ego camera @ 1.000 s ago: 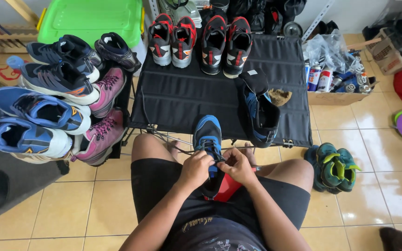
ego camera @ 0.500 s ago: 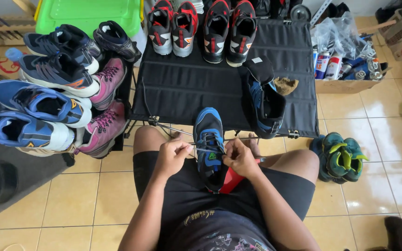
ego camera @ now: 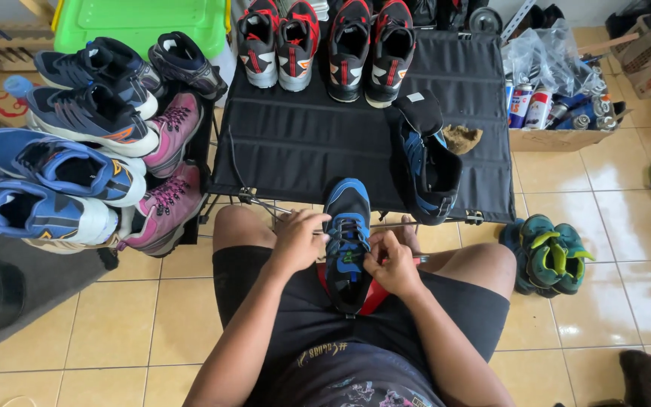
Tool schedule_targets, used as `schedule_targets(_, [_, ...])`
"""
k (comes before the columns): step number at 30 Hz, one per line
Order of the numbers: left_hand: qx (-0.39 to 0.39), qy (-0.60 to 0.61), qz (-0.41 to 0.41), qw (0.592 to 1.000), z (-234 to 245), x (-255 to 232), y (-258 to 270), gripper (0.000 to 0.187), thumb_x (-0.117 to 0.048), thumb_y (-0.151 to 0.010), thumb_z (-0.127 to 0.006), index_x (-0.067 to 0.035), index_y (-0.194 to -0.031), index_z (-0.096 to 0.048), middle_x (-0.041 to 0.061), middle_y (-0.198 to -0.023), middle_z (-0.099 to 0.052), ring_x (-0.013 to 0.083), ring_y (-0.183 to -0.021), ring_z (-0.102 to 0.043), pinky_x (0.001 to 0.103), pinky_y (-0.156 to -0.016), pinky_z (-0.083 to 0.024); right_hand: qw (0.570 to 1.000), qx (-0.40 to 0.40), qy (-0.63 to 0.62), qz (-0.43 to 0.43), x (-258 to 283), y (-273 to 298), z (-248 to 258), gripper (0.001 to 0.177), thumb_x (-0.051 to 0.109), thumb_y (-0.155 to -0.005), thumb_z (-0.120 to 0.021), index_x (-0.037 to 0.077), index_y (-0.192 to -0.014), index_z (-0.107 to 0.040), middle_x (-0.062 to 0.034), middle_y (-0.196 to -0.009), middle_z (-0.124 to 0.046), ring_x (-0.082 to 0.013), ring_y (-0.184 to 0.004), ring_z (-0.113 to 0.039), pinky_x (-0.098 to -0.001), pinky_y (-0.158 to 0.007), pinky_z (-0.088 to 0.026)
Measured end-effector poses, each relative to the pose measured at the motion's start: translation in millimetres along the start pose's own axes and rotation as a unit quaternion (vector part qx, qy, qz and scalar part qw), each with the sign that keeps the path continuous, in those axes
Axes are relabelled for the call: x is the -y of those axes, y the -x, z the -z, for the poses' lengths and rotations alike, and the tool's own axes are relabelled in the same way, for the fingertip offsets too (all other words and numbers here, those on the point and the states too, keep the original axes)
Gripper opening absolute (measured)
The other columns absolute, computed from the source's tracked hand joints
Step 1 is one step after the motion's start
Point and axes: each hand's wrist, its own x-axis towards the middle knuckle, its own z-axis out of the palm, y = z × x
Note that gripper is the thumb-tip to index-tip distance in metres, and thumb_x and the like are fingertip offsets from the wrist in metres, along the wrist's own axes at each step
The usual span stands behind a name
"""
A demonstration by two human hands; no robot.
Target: The person sits on a low stool and laces a blue and black shoe placed on a red shoe tree. They thread the laces through the eyelets and tie them into a knot.
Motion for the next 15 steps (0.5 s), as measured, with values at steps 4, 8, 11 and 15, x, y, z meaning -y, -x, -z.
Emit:
schedule_targets(4, [0.005,-0.04,-0.027,0.999,-47,11,-16,0.02,-0.02,-0.09,-0.075,-0.013,-0.108,-0.071,0.006,-0.102,-0.07,0.0282,-0.102,-0.07,0.042,-0.094,-0.055,0.993,-0.086,0.05,0.056,-2,-10,7,0.026,0.007,-0.074,-0.076,0.012,-0.099,-0.068,-0.0062,-0.066,-0.07,-0.0266,-0.065,-0.068,-0.0332,-0.059,-0.057])
schedule_targets(8, [-0.009,-0.044,-0.043,0.998,-46,11,-7,0.01,-0.019,-0.094,-0.068,-0.009,-0.094,-0.066,0.011,-0.086,-0.072,0.0331,-0.092,-0.071,0.046,-0.087,-0.055,0.989,-0.117,0.039,0.081,12,-7,10,0.023,0.007,-0.072,-0.076,0.011,-0.094,-0.072,-0.0072,-0.069,-0.064,-0.0254,-0.067,-0.067,-0.0341,-0.06,-0.057])
schedule_targets(11, [0.025,0.094,0.015,0.995,-32,8,-1,0.014,-0.013,-0.098,-0.061,-0.016,-0.112,-0.06,0.011,-0.087,-0.076,0.0338,-0.09,-0.075,0.047,-0.086,-0.057,0.981,-0.126,0.031,0.143,29,-2,4,0.014,0.005,-0.074,-0.077,0.011,-0.086,-0.071,-0.006,-0.075,-0.071,-0.0259,-0.071,-0.063,-0.0301,-0.062,-0.056])
schedule_targets(15, [0.016,0.376,0.006,0.926,-16,-22,-1,0.033,-0.007,-0.095,-0.065,-0.007,-0.127,-0.054,0.013,-0.076,-0.073,0.0213,-0.061,-0.072,0.035,-0.068,-0.058,0.977,-0.101,-0.049,0.18,47,4,-4,0.014,0.011,-0.077,-0.082,0.011,-0.087,-0.072,-0.0067,-0.077,-0.072,-0.0249,-0.069,-0.069,-0.0342,-0.061,-0.055])
